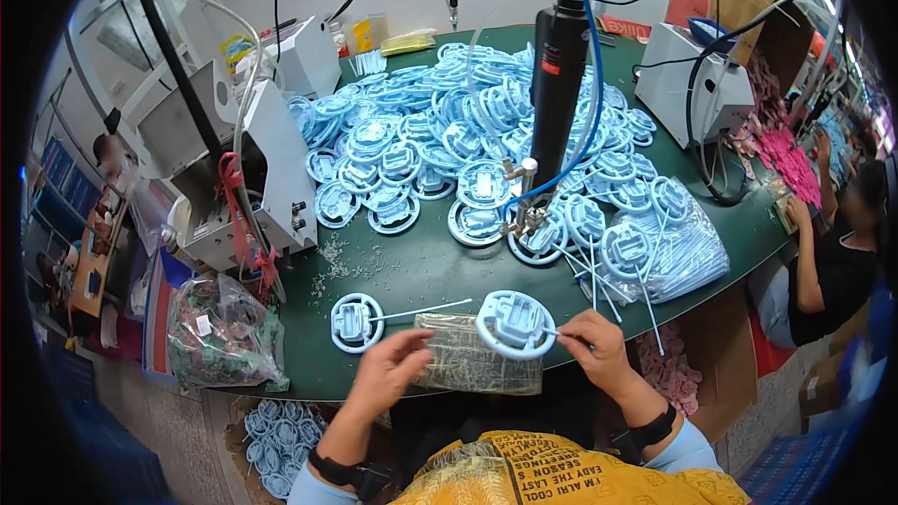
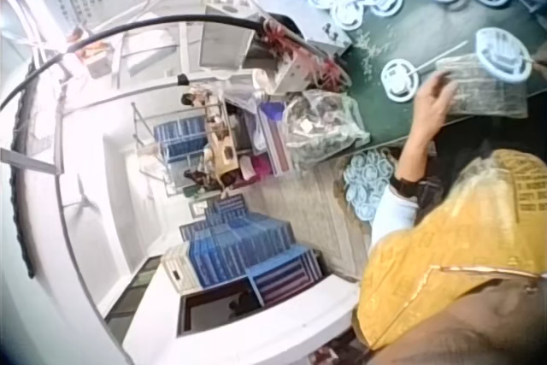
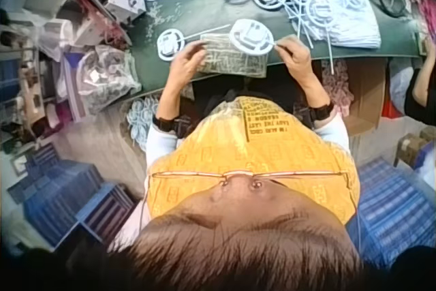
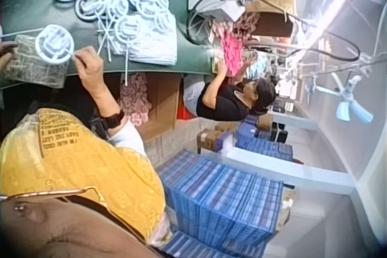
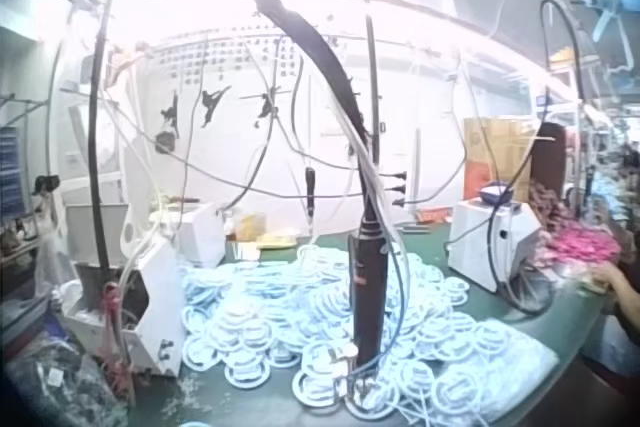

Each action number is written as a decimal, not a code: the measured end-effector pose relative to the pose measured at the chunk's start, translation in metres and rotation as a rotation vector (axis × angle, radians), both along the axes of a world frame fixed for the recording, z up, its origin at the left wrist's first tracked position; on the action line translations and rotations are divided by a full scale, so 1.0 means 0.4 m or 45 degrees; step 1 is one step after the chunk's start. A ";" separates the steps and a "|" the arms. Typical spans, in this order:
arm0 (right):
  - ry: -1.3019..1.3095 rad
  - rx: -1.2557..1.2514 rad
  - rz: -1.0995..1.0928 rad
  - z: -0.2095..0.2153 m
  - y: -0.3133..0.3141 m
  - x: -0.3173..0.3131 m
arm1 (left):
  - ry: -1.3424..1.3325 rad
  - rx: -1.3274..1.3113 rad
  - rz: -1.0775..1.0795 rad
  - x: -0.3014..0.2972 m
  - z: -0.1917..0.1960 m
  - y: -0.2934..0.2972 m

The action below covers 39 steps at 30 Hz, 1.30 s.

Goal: The person assembles light blue plastic rings with white sticks. They insert the stick into the ring, place it on a small block, and use a handheld pneumatic tool to secure the connection. The person repeats this process for multiple units, placing finished items on the table.

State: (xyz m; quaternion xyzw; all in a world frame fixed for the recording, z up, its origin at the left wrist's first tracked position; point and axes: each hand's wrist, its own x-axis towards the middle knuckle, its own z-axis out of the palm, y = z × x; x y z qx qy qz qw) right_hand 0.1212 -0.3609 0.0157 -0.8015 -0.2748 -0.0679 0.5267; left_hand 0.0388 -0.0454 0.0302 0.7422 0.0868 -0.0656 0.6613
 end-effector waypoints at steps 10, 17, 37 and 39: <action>-0.739 -0.395 0.056 -0.009 0.042 -0.051 | -0.640 0.509 -0.356 0.021 0.002 -0.097; -0.740 -0.382 0.058 -0.018 0.058 -0.047 | -0.692 0.535 -0.306 0.017 -0.013 -0.091; -0.391 -0.222 0.135 0.020 0.071 -0.041 | -0.879 0.630 -0.214 0.021 0.012 -0.094; -0.348 -0.127 0.220 0.060 0.090 -0.040 | -0.920 0.670 -0.209 0.021 0.012 -0.102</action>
